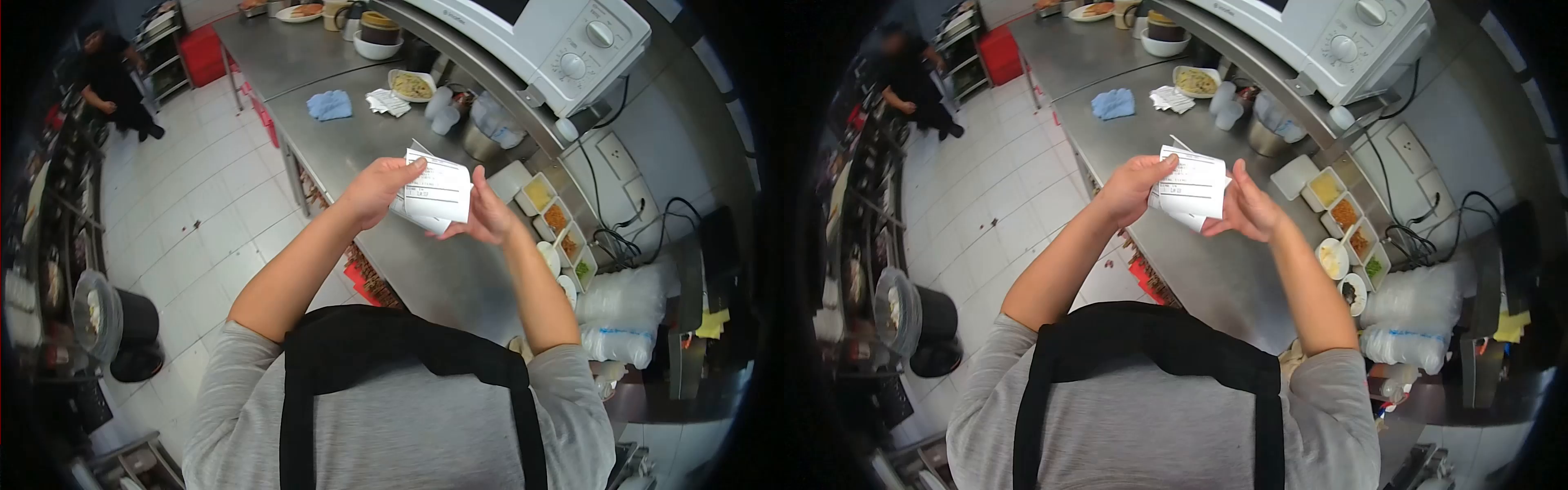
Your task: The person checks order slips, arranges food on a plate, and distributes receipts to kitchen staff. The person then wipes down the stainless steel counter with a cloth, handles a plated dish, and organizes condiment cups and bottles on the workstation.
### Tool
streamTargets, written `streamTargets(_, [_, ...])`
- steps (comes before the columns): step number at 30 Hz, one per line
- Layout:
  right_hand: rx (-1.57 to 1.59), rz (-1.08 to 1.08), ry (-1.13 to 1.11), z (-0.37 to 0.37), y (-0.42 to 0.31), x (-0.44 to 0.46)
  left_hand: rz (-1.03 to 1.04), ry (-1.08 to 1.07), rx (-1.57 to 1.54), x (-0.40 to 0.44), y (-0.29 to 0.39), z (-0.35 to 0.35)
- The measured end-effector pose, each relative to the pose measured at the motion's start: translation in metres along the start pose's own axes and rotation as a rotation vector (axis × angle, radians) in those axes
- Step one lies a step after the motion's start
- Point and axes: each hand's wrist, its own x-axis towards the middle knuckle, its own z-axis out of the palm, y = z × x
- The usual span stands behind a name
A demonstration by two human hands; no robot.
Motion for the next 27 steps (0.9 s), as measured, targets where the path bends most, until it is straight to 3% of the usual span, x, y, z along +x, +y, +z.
streamTargets(1, [0.258, -0.028, -0.033, 0.012, 0.014, 0.007, -0.02, 0.027, 0.037, -0.008, -0.003, 0.004])
streamTargets(4, [0.428, -0.245, -0.062, 0.029, 0.026, 0.035, -0.096, 0.093, 0.208, -0.036, -0.011, 0.01])
streamTargets(7, [0.205, -0.385, -0.188, 0.029, 0.023, 0.067, -0.111, 0.243, 0.316, -0.067, -0.02, 0.01])
streamTargets(13, [0.11, -0.398, -0.159, 0.092, 0.013, 0.127, -0.08, 0.516, 0.359, -0.119, -0.005, -0.035])
streamTargets(14, [0.099, -0.378, -0.179, 0.102, 0.01, 0.141, -0.194, 0.588, 0.4, -0.127, 0.0, -0.05])
streamTargets(19, [-0.12, -0.467, -0.229, 0.169, 0.012, 0.225, 0.007, 0.683, 0.4, -0.17, 0.034, -0.114])
streamTargets(21, [-0.302, -0.647, -0.031, 0.206, 0.007, 0.259, 0.082, 0.726, 0.427, -0.194, 0.053, -0.152])
streamTargets(23, [-0.243, -0.701, 0.047, 0.233, -0.004, 0.3, 0.189, 0.785, 0.432, -0.223, 0.077, -0.187])
streamTargets(25, [-0.72, -0.922, 0.174, 0.246, -0.01, 0.345, 0.276, 0.843, 0.59, -0.254, 0.112, -0.206])
streamTargets(27, [-0.662, -0.574, -0.037, 0.276, 0.001, 0.373, 0.283, 0.937, 0.91, -0.278, 0.149, -0.221])
